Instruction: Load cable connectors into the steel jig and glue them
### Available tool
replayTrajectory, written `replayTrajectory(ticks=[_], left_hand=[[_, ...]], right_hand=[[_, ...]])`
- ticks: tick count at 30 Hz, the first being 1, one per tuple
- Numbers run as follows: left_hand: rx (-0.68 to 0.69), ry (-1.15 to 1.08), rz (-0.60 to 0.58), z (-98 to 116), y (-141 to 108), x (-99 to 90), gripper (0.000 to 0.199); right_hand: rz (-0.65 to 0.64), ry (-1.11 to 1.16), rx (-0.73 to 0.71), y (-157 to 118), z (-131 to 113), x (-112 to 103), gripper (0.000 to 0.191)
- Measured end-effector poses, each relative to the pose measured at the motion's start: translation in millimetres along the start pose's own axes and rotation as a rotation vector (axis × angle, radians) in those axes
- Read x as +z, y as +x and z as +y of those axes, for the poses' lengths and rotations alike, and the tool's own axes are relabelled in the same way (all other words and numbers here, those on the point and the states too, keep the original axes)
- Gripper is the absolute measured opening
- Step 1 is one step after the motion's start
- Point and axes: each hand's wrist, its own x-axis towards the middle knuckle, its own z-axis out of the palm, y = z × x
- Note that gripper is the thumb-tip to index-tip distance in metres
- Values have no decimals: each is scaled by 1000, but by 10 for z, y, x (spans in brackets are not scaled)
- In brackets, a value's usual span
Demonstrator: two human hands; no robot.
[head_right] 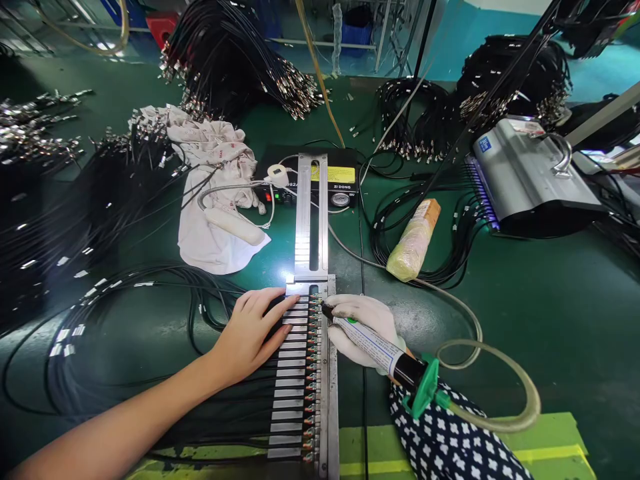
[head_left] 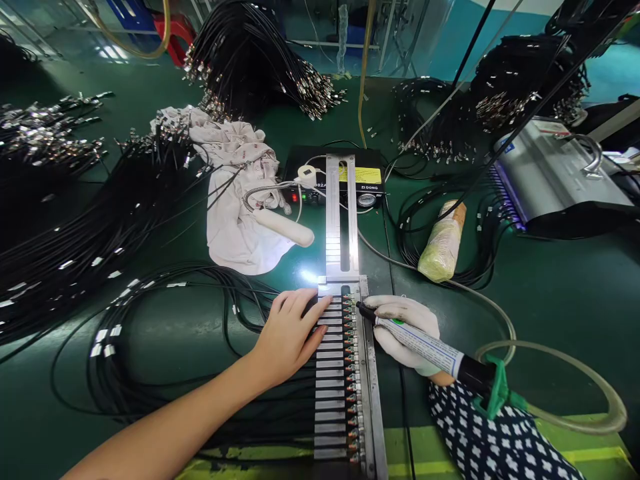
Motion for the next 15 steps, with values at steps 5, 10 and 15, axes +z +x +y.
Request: replayTrajectory(ticks=[5,10,15], left_hand=[[-5,0,-2,-2,1,1,41],[-8,11,-10,1,4,-1,42],[-7,10,-10,2,8,1,41]], right_hand=[[-1,-6,10,-14,-1,-2,17],[-6,6,11,-19,3,-1,18],[-2,4,5,-18,17,4,18]])
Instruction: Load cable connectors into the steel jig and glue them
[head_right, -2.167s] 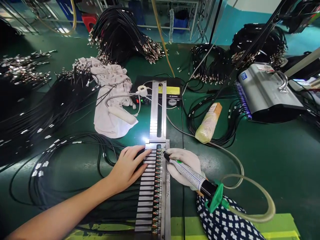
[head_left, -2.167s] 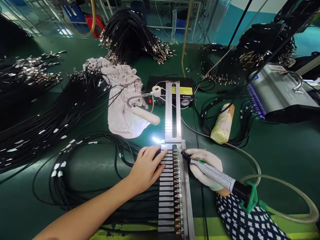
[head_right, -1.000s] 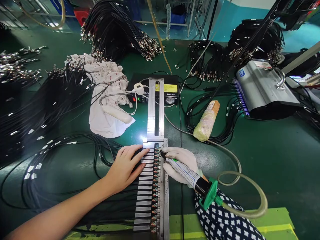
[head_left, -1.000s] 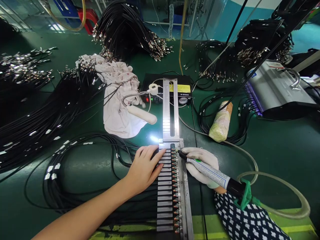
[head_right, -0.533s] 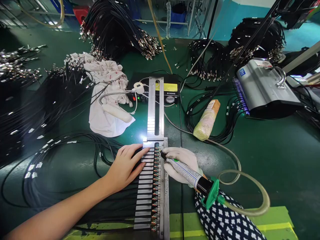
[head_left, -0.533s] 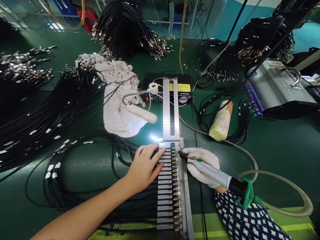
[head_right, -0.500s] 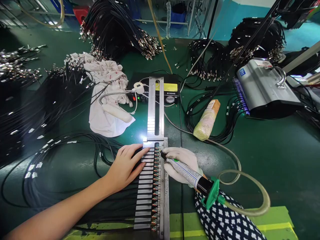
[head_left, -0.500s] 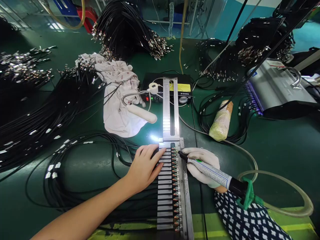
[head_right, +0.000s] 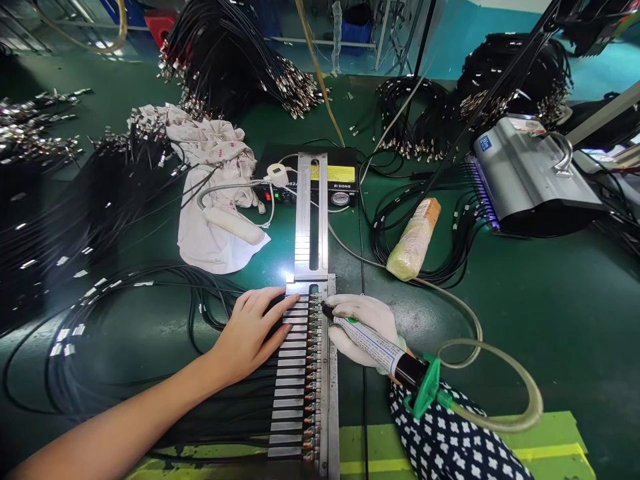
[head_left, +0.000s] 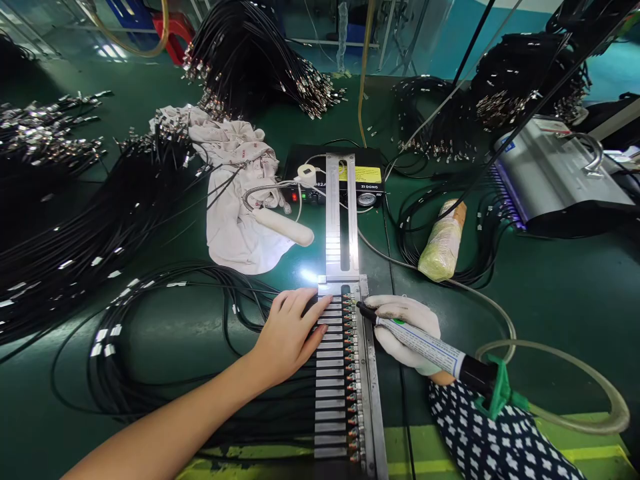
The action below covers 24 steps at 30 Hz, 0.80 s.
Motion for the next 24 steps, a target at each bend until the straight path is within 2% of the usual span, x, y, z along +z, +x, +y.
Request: replayTrajectory(ticks=[16,24], left_hand=[[-4,5,-8,-5,-4,2,42],[-15,-19,1,-3,-1,1,43]], right_hand=[[-9,2,59,51,-28,-13,16],[31,-61,-23,-89,-71,-52,20]])
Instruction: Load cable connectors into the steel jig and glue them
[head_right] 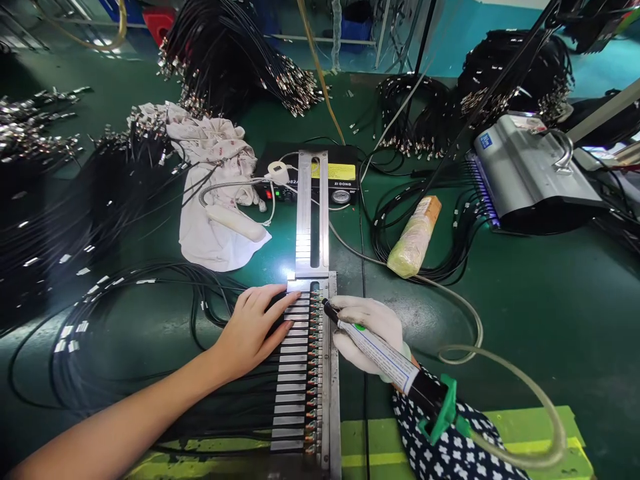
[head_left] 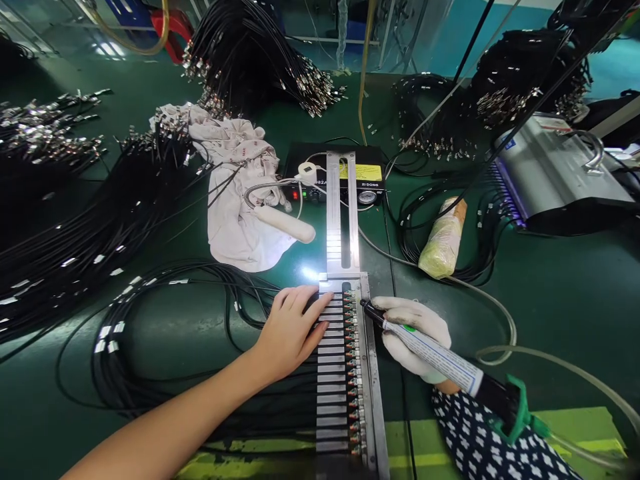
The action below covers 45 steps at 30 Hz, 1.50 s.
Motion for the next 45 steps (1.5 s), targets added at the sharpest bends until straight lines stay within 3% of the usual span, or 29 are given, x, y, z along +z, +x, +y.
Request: replayTrajectory(ticks=[6,45], left_hand=[[3,4,1,2,0,-1,43],[16,16,0,-7,-3,9,43]], right_hand=[[-80,-31,-16,-15,3,32,17],[-53,19,27,36,5,49,17]])
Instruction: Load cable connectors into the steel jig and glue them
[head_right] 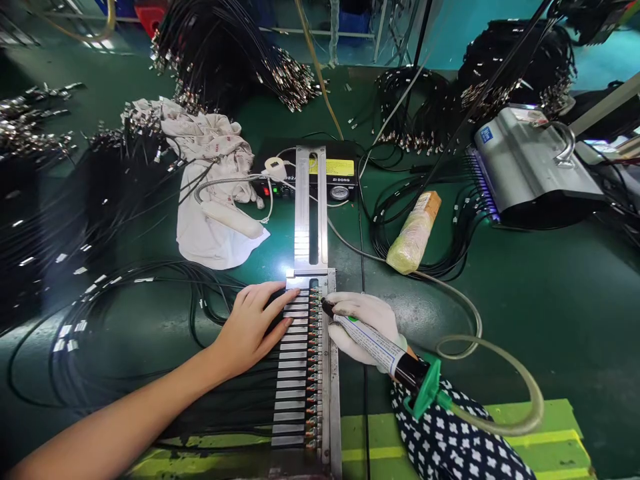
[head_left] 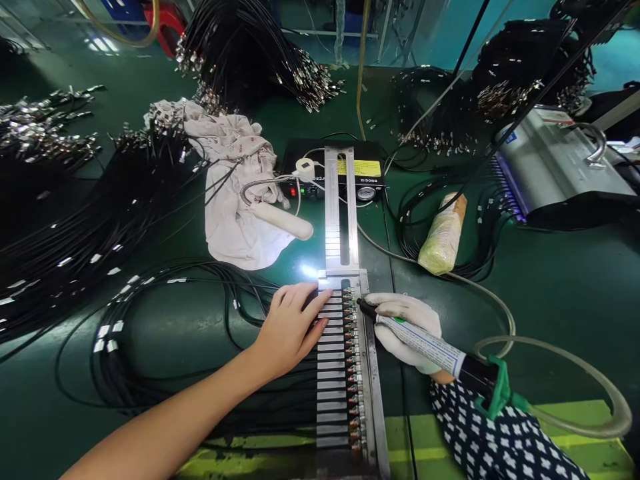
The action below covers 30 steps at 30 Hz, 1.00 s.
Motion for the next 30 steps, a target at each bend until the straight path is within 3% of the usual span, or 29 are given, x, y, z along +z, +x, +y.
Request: replayTrajectory(ticks=[10,15,30], left_hand=[[17,14,17,-6,1,2,41],[12,22,21,-3,-5,4,41],[11,14,22,5,7,-2,41]], right_hand=[[21,-54,-47,-77,-86,-70,16],[-35,-64,-38,-118,-104,-45,15],[-31,-41,5,-90,-98,-42,15]])
